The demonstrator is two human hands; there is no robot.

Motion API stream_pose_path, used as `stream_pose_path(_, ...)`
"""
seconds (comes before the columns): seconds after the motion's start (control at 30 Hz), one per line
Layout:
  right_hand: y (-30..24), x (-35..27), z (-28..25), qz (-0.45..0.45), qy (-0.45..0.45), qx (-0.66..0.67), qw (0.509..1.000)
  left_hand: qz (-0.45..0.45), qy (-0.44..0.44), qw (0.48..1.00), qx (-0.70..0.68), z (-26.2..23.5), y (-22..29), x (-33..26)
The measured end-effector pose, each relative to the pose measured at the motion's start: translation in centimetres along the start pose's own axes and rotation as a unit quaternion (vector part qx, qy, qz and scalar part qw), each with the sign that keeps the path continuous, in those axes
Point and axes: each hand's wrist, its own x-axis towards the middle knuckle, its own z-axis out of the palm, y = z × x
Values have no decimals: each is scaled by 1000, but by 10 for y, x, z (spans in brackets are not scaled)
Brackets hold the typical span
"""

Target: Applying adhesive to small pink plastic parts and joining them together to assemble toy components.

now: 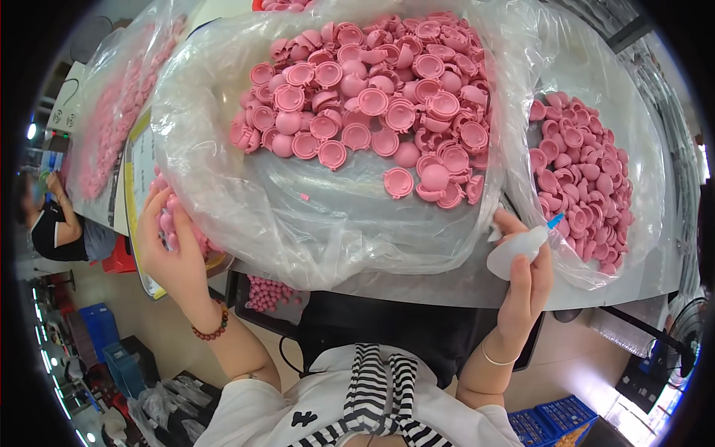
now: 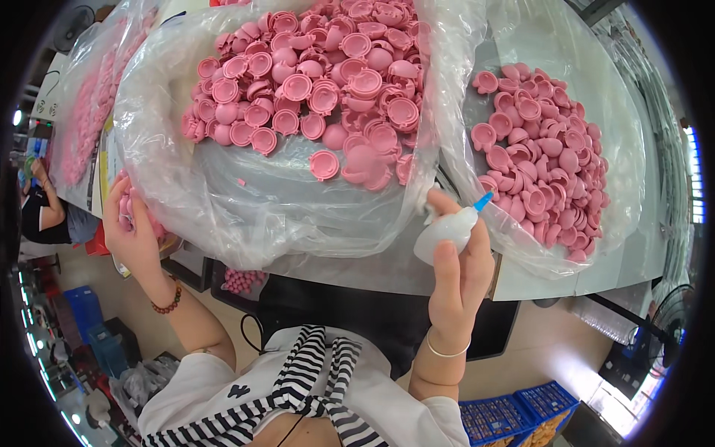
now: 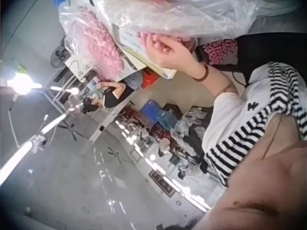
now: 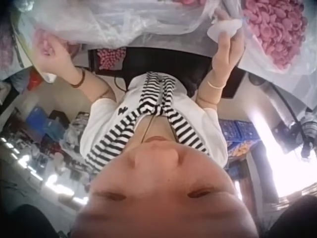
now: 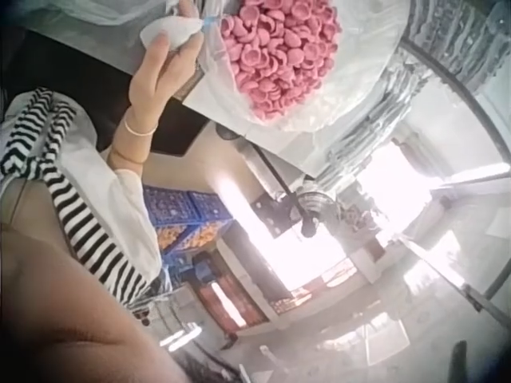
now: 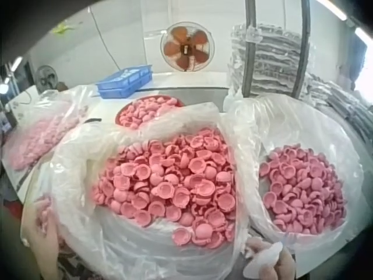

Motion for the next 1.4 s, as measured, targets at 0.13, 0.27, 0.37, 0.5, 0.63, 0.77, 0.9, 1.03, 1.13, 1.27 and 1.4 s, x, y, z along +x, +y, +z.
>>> stream_pose_path(0.13, 0, -4, 0, -68, 33, 11, 997, 76, 88, 987, -113, 14, 47, -10)
stream_pose_path(0.27, 0, -18, -10, -61, 64, 79, 993, 228, -160, 952, -126, 41, 98, -7)
stream_pose_path(0.37, -2, -34, -18, -62, 78, 88, 991, 218, -246, 942, -66, 58, 93, -13)
stream_pose_path(0.5, -5, -46, -26, -32, 84, 141, 986, 187, -244, 945, -112, 48, 97, -11)
stream_pose_path(0.63, -26, -51, -10, 84, -11, 277, 957, 264, -237, 858, -371, 29, 127, -40)
stream_pose_path(0.77, -23, -48, 9, 87, -78, 358, 926, 251, -310, 766, -504, 36, 148, -76)
stream_pose_path(0.9, -16, -53, 6, 69, -108, 404, 906, -71, -408, 644, -643, 36, 147, -96)
stream_pose_path(1.03, -7, -59, 8, 9, -101, 423, 901, -194, -431, 483, -738, 41, 149, -101)
stream_pose_path(1.13, -4, -55, 5, 1, -100, 386, 917, -241, -526, 389, -717, 41, 148, -98)
stream_pose_path(1.27, -16, -54, -3, 91, 19, 290, 953, -185, -544, 402, -713, 40, 145, -99)
stream_pose_path(1.4, -11, -41, -14, -19, 146, 253, 956, -185, -485, 426, -741, 40, 146, -106)
